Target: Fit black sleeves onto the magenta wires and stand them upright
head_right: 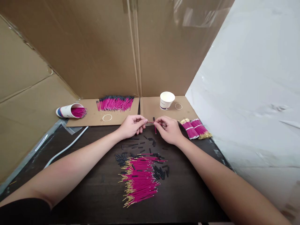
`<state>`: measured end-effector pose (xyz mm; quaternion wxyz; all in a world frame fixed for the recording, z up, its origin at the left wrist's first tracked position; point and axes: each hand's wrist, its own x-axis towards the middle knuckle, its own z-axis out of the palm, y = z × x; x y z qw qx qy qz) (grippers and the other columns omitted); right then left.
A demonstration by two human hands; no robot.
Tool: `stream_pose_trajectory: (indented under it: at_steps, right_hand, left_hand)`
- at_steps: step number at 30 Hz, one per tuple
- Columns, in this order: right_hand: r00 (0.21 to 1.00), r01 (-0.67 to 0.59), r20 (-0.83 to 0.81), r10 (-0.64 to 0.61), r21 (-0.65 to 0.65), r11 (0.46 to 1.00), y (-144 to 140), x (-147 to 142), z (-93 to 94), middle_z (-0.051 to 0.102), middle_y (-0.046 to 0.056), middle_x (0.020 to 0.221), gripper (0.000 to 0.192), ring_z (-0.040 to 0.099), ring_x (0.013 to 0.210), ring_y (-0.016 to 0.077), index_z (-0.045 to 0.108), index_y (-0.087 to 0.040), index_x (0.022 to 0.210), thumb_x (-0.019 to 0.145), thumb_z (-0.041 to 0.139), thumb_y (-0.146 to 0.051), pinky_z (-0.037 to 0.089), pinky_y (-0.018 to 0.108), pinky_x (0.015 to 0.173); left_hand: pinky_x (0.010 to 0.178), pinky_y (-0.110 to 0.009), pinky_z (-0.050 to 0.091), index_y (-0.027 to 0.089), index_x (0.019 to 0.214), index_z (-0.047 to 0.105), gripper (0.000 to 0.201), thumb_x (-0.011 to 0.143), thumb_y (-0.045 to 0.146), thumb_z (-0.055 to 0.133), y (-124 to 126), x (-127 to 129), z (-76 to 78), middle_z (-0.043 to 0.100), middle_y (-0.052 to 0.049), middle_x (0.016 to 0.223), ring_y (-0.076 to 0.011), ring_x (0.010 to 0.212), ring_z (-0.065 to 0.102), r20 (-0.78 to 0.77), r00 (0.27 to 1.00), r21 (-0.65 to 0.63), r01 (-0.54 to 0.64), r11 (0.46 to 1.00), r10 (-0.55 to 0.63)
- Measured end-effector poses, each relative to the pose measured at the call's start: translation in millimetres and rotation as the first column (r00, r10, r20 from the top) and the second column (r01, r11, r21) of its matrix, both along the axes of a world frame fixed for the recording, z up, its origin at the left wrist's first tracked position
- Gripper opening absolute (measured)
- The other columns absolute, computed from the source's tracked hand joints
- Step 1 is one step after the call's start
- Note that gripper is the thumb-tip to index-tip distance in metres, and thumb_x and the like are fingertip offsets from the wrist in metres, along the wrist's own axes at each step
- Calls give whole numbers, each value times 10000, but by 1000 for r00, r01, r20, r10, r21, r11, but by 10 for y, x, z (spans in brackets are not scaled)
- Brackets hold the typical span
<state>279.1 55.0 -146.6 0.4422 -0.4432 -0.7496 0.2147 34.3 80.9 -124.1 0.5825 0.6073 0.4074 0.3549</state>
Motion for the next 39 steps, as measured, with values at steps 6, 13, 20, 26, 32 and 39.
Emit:
stream_pose_trajectory:
  at_steps: [6,13,20,26,32,39]
  right_hand:
    - [1000,-3,-8,3,12,1000,-3,-9,16,757,56,883,181,669,740,230,770,-232,979,1084,728,-373,525,392,707]
    - [999,-10,-50,10,3,1000,-16,-14,2,750,53,896,166,664,743,221,765,-231,991,1082,748,-368,517,383,696]
    - [998,-15,-57,15,-10,1000,-8,-16,-7,751,53,877,185,652,716,220,770,-230,980,1077,749,-386,501,381,672]
    - [1000,-6,-18,6,-4,1000,-3,-9,0,756,53,858,220,656,708,227,787,-233,979,1084,732,-419,503,385,677]
    - [1000,-4,-11,4,-33,999,0,-4,-14,764,55,862,243,658,706,226,792,-231,976,1084,720,-436,513,384,682]
    - [1000,5,8,-4,-39,999,-6,-5,13,785,61,870,294,691,728,244,786,-236,963,1104,689,-474,528,401,709]
  left_hand:
    - [421,-188,411,119,910,714,267,1111,294,701,3,-1,-4,697,-16,706,-72,455,568,-5,1000,9,8,1000,-8]
    - [433,-190,428,124,923,733,304,1109,364,719,-3,-1,-44,709,-25,719,-74,470,579,-42,999,21,-2,1000,3]
    - [426,-193,424,121,943,742,296,1098,372,720,4,0,-55,713,-27,733,-78,473,581,-34,999,20,-3,1000,4]
    - [442,-191,433,120,969,755,288,1094,377,726,-4,0,-64,714,-25,751,-75,487,581,-43,999,34,3,999,-2]
    - [441,-192,434,122,969,750,285,1093,378,726,2,1,-85,709,-26,755,-81,506,597,-41,999,44,5,999,-3]
    - [460,-198,455,122,1003,754,245,1084,352,737,-16,2,-58,714,-27,772,-83,521,604,-37,999,26,8,1000,-7]
